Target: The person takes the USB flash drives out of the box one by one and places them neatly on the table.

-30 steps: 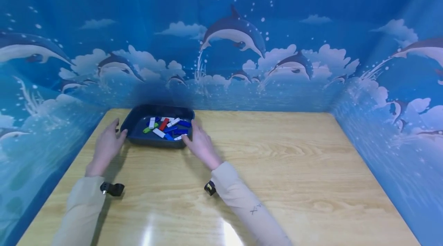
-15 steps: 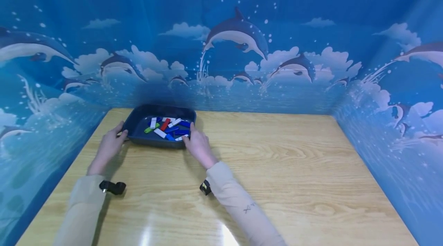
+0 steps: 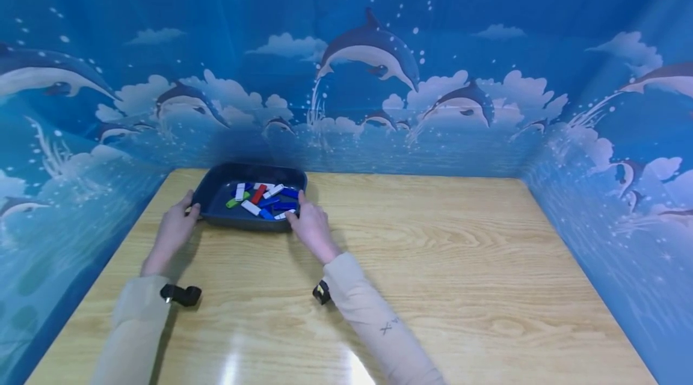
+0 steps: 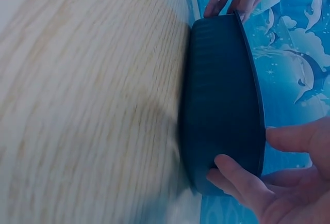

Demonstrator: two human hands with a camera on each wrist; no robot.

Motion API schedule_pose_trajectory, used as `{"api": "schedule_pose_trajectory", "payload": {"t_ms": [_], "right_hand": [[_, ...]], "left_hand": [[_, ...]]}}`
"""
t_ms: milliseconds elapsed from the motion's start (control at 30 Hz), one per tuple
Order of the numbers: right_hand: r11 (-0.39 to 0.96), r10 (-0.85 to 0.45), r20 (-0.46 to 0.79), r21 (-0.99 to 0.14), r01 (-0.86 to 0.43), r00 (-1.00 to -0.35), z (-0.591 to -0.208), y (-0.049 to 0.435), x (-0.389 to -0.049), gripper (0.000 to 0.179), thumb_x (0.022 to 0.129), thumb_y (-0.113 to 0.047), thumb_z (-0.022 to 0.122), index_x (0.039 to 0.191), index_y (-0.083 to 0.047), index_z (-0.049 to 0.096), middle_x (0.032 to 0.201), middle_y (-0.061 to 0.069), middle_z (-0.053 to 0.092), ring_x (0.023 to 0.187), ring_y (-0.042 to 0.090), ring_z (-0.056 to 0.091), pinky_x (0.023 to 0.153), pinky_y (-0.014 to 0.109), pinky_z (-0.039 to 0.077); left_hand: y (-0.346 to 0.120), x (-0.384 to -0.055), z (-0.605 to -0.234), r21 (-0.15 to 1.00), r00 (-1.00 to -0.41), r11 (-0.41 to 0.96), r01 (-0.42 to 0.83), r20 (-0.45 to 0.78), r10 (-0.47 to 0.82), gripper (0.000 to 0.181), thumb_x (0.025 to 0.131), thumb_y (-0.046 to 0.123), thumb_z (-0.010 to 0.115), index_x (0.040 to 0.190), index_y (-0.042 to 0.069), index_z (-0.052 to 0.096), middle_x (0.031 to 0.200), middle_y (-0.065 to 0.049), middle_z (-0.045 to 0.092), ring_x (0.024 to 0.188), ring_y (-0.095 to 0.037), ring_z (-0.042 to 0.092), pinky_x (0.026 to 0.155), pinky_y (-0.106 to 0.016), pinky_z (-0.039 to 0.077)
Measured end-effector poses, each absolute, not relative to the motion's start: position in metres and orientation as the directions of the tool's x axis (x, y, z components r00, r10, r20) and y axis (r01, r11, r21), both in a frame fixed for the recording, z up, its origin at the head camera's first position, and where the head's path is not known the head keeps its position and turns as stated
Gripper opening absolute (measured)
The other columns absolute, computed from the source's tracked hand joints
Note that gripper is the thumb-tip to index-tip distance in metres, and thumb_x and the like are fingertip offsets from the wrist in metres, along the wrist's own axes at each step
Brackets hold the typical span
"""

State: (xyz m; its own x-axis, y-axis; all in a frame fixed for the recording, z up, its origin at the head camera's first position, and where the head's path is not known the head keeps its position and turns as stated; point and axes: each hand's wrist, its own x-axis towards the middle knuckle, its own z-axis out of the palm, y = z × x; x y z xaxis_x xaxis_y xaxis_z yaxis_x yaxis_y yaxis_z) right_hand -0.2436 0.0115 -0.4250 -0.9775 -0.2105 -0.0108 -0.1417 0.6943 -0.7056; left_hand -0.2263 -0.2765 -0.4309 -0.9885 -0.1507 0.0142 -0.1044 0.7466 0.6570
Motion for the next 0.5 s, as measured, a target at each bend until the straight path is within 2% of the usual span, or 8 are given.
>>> {"api": "schedule_pose_trajectory", "payload": {"t_ms": [67, 167, 233, 300, 400, 467, 500], "right_hand": [[0.697, -0.21, -0.006, -0.702, -0.146, -0.978, -0.425, 0.014, -0.244, 0.067, 0.102, -0.027, 0.063, 0.156, -0.004, 0.033, 0.054, -0.003, 0.045, 0.04, 0.009, 0.035, 0.045, 0.024, 0.036], [0.706, -0.212, 0.006, -0.691, -0.157, -0.977, -0.426, 0.017, -0.246, 0.066, 0.101, -0.026, 0.064, 0.156, -0.003, 0.034, 0.059, 0.008, 0.055, 0.042, 0.01, 0.035, 0.048, 0.026, 0.037], [0.714, -0.211, 0.013, -0.681, -0.164, -0.977, -0.426, 0.02, -0.247, 0.066, 0.101, -0.026, 0.065, 0.155, -0.003, 0.034, 0.074, 0.016, 0.066, 0.043, 0.01, 0.035, 0.05, 0.027, 0.039], [0.714, -0.211, 0.012, -0.681, -0.163, -0.977, -0.426, 0.022, -0.247, 0.067, 0.101, -0.027, 0.065, 0.155, -0.003, 0.034, 0.098, 0.024, 0.073, 0.044, 0.01, 0.034, 0.05, 0.028, 0.04], [0.714, -0.204, 0.005, -0.684, -0.153, -0.979, -0.426, 0.025, -0.247, 0.067, 0.1, -0.027, 0.065, 0.155, -0.005, 0.035, 0.13, 0.024, 0.065, 0.045, 0.01, 0.032, 0.05, 0.028, 0.039], [0.712, -0.201, -0.007, -0.688, -0.141, -0.98, -0.425, 0.027, -0.248, 0.066, 0.101, -0.027, 0.065, 0.156, -0.006, 0.035, 0.131, 0.024, 0.064, 0.044, 0.009, 0.03, 0.048, 0.026, 0.036], [0.711, -0.199, -0.017, -0.691, -0.132, -0.98, -0.425, 0.029, -0.248, 0.067, 0.101, -0.027, 0.065, 0.156, -0.007, 0.034, 0.124, 0.023, 0.068, 0.043, 0.008, 0.03, 0.047, 0.025, 0.035]], "left_hand": [[-0.275, -0.226, -0.431, 0.654, -0.988, 0.749, -0.104, 0.016, -0.151, 0.056, 0.109, 0.018, 0.038, 0.153, -0.012, 0.021, 0.151, -0.038, 0.03, 0.133, -0.055, 0.041, 0.106, -0.064, 0.04], [-0.272, -0.225, -0.432, 0.655, -0.99, 0.749, -0.097, 0.017, -0.143, 0.056, 0.11, 0.018, 0.038, 0.153, -0.013, 0.02, 0.148, -0.039, 0.033, 0.131, -0.054, 0.045, 0.106, -0.062, 0.043], [-0.27, -0.224, -0.433, 0.658, -0.99, 0.747, -0.093, 0.018, -0.139, 0.056, 0.109, 0.018, 0.038, 0.153, -0.013, 0.02, 0.148, -0.039, 0.034, 0.132, -0.054, 0.043, 0.107, -0.062, 0.041], [-0.268, -0.223, -0.433, 0.663, -0.99, 0.743, -0.091, 0.02, -0.138, 0.056, 0.109, 0.018, 0.038, 0.152, -0.014, 0.019, 0.148, -0.039, 0.034, 0.133, -0.054, 0.042, 0.108, -0.061, 0.04], [-0.265, -0.222, -0.432, 0.667, -0.989, 0.74, -0.087, 0.032, -0.145, 0.056, 0.109, 0.017, 0.039, 0.152, -0.015, 0.02, 0.147, -0.04, 0.034, 0.123, -0.054, 0.052, 0.098, -0.06, 0.048], [-0.261, -0.221, -0.432, 0.661, -0.988, 0.746, -0.078, 0.05, -0.148, 0.056, 0.109, 0.016, 0.039, 0.151, -0.016, 0.022, 0.146, -0.041, 0.035, 0.118, -0.054, 0.055, 0.095, -0.061, 0.049], [-0.259, -0.22, -0.432, 0.659, -0.987, 0.748, -0.076, 0.056, -0.149, 0.055, 0.108, 0.015, 0.04, 0.151, -0.016, 0.022, 0.145, -0.041, 0.036, 0.116, -0.055, 0.055, 0.093, -0.062, 0.049]]}}
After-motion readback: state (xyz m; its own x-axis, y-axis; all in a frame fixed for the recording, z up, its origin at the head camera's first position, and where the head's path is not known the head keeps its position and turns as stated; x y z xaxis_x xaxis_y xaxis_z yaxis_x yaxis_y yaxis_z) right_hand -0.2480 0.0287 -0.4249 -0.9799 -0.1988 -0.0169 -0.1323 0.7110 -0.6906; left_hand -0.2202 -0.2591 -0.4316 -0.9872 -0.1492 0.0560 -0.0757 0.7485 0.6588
